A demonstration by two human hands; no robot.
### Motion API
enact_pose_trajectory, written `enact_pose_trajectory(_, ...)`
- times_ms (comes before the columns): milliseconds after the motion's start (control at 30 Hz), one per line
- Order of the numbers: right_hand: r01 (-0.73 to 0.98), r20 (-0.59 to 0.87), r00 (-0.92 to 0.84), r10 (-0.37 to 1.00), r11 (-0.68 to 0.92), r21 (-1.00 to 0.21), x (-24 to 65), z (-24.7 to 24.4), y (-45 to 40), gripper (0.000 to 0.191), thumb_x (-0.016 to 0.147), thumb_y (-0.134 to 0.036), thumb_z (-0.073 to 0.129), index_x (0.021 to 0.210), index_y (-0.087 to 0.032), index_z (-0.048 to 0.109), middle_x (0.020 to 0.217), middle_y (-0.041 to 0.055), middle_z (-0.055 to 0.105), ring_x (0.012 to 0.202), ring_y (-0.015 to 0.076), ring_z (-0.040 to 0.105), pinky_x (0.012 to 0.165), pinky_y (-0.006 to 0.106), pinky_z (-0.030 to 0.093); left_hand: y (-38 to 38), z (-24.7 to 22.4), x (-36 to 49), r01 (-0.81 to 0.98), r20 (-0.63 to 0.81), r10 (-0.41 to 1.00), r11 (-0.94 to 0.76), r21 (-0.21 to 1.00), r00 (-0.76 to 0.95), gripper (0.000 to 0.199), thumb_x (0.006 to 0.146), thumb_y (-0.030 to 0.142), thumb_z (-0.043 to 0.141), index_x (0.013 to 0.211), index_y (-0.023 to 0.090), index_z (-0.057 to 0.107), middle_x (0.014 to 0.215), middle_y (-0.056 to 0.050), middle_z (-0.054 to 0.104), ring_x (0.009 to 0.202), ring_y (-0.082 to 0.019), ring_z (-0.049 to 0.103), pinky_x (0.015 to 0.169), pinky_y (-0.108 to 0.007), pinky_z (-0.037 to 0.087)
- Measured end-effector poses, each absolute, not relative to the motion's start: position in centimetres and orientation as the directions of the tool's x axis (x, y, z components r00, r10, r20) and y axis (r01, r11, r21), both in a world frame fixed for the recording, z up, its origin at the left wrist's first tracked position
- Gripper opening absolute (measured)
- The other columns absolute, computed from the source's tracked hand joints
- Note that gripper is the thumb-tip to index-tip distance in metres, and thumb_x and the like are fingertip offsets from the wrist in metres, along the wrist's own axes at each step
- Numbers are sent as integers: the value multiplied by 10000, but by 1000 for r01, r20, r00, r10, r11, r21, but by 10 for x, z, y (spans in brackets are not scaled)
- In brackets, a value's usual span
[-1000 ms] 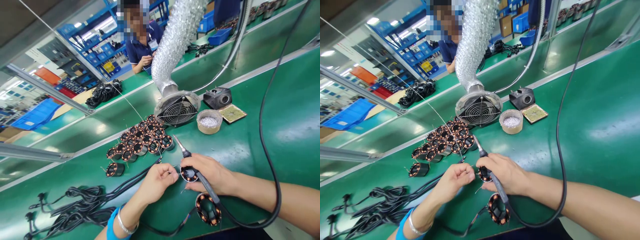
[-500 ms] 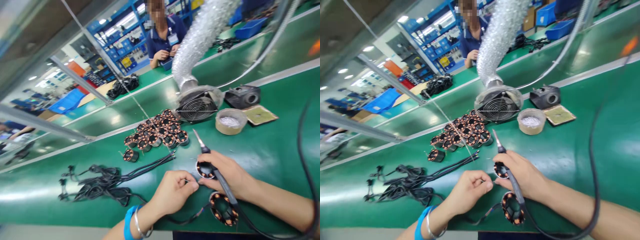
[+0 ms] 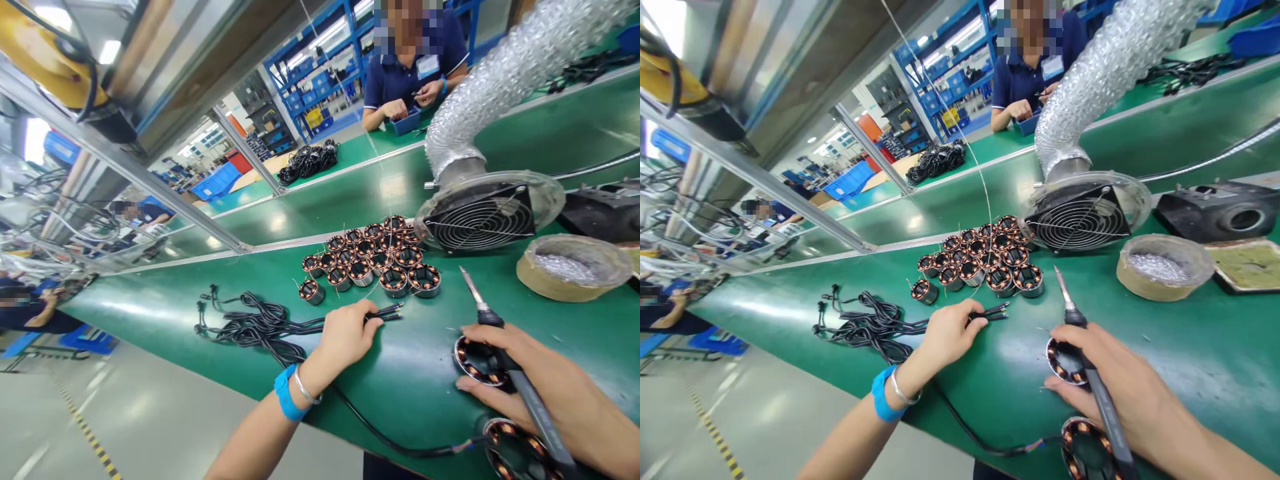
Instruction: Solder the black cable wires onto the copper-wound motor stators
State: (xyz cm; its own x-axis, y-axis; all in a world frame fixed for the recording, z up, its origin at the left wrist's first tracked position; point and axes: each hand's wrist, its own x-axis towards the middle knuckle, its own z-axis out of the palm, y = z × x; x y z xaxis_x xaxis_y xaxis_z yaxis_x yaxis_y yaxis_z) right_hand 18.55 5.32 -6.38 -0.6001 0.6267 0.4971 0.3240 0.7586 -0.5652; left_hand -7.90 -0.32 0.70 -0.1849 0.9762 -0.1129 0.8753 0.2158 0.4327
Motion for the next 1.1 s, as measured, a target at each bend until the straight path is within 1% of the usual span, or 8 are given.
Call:
enact_pose_trajectory(67,339,495,-602,627,762,-552,187,-66,54,460,874,-499,615,1226,-218,519,972,65,644,755,200,671,644,294,579,1,0,-90,887,-86,971,237,397,-221,136,821,294,663,916,203,698,656,-9,609,635,-192,541,599,-270,314)
enact_pose_trajectory(267,355,486,-604,631,760,-545,186,-69,53,467,877,-511,606,1227,-214,520,970,54,649,745,182,672,639,266,565,-4,10,-109,836,-31,970,222,501,-239,194,879,329,548,775,184,625,530,42,448,524,-136,437,552,-244,299)
enact_pose_trajectory(400,328,493,-617,613,770,-548,186,-65,54,438,893,-483,596,1224,-209,512,931,53,654,683,167,662,598,256,558,-26,49,-111,658,3,992,82,748,-127,354,862,510,516,738,180,545,517,65,371,470,-101,316,470,-223,254)
enact_pose_trajectory(500,307,511,-611,604,776,-550,187,-58,56,454,876,-487,614,1225,-213,518,940,60,665,686,175,670,591,259,562,-37,60,-89,499,-40,995,-9,866,88,272,843,430,612,766,170,585,478,94,295,446,-79,241,459,-222,207)
enact_pose_trajectory(667,291,512,-532,674,714,-637,185,-29,50,399,842,-362,647,1193,-219,522,1019,80,668,876,210,683,717,281,577,-23,31,-51,584,-201,967,75,808,155,161,856,295,615,769,169,569,472,100,325,438,-73,289,476,-220,220)
enact_pose_trajectory(800,183,479,-487,731,621,-762,173,-12,45,305,837,-158,598,1120,-230,512,902,16,672,776,133,668,724,234,561,-15,11,-45,668,-186,975,58,742,122,173,893,314,562,789,176,556,501,94,301,483,-98,320,512,-236,231)
enact_pose_trajectory(967,111,531,-459,712,639,-761,167,-4,44,295,836,-87,547,1093,-227,504,813,-12,641,678,102,634,642,205,533,-16,11,-44,680,-182,971,27,733,158,191,910,350,549,829,179,572,512,89,305,495,-112,336,525,-250,239)
enact_pose_trajectory(1100,80,551,-485,679,662,-745,164,6,46,284,835,-91,546,1082,-224,503,800,-18,625,641,93,606,612,191,517,-3,24,-43,631,-145,951,-64,773,274,281,974,354,441,851,179,623,669,21,537,638,-131,471,625,-252,333)
